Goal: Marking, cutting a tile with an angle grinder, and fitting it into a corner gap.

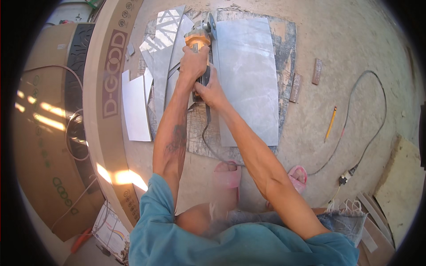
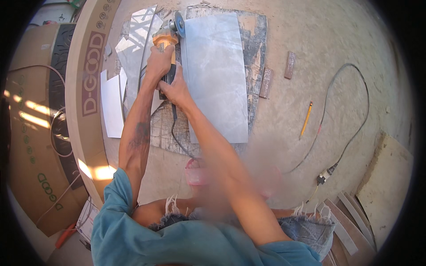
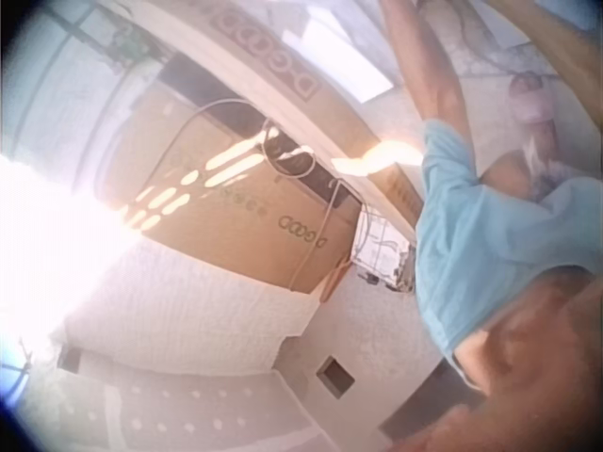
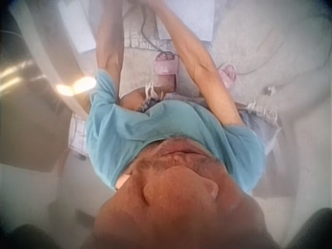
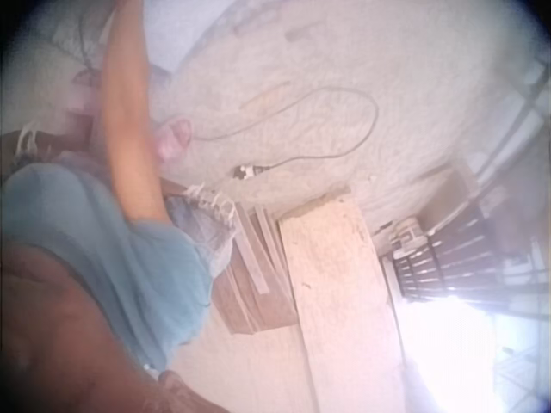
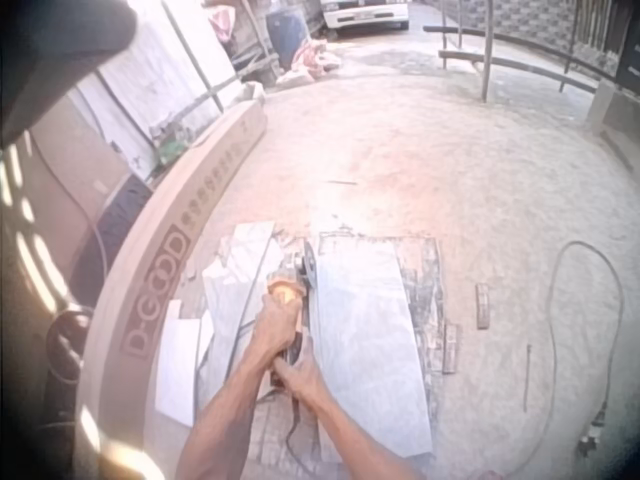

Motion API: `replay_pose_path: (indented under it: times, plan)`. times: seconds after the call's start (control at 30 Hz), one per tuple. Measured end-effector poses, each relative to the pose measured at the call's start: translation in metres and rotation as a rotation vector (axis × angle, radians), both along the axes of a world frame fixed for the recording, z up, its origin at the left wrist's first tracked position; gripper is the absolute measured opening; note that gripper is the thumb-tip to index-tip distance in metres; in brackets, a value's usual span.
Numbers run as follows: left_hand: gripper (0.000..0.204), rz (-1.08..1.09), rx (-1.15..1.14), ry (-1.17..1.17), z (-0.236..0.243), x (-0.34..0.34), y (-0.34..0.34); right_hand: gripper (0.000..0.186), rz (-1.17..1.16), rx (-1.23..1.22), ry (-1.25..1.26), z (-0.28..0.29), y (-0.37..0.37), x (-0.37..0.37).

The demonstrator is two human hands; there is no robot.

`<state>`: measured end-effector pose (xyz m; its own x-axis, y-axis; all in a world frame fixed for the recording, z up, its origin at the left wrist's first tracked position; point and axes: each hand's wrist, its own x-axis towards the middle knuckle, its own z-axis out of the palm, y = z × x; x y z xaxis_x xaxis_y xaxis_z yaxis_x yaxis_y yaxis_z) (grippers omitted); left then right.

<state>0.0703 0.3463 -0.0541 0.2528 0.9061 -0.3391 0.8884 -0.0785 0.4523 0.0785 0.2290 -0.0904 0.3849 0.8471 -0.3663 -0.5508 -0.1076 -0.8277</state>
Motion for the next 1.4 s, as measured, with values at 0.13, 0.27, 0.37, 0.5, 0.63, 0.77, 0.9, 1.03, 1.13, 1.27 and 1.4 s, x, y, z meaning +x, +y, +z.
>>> replay_pose_path:
  times: [0.13, 0.27, 0.37, 0.5, 0.63, 0.77, 0.9, 1.03, 1.13, 1.27, 1.4]
  plan:
    - [0.084, -0.041, 0.022, -0.016, 0.000, -0.004, -0.008, 0.079, -0.023, 0.045, 0.042, -0.002, -0.006, -0.006]
    - [0.083, -0.035, 0.005, -0.016, 0.005, -0.009, -0.017, 0.079, -0.008, 0.013, 0.048, -0.006, -0.013, -0.011]
    - [0.082, -0.010, 0.011, -0.024, 0.007, -0.009, -0.027, 0.095, -0.008, 0.032, 0.092, -0.006, -0.020, -0.013]
    - [0.080, -0.003, -0.001, 0.001, 0.010, -0.016, -0.034, 0.093, -0.025, 0.064, 0.108, 0.002, -0.030, -0.018]
    - [0.079, 0.009, 0.009, -0.028, 0.008, -0.020, -0.042, 0.094, -0.008, 0.049, 0.115, 0.002, -0.037, -0.020]
    - [0.079, 0.008, 0.025, -0.008, 0.006, -0.029, -0.043, 0.095, 0.011, 0.047, 0.102, 0.007, -0.041, -0.025]
    - [0.078, 0.007, 0.020, -0.029, 0.007, -0.025, -0.053, 0.095, -0.041, 0.062, 0.099, -0.008, -0.045, -0.029]
    - [0.077, 0.031, 0.007, -0.049, 0.008, -0.028, -0.058, 0.092, -0.035, 0.065, 0.095, -0.009, -0.050, -0.032]
    - [0.074, 0.017, 0.012, -0.064, 0.007, -0.034, -0.059, 0.090, -0.011, 0.057, 0.136, -0.001, -0.053, -0.032]
    - [0.070, 0.010, -0.009, -0.086, 0.010, -0.031, -0.065, 0.073, 0.015, 0.074, 0.128, 0.000, -0.059, -0.031]
    - [0.072, 0.023, 0.012, -0.075, 0.008, -0.038, -0.071, 0.073, 0.040, 0.071, 0.162, 0.006, -0.065, -0.032]
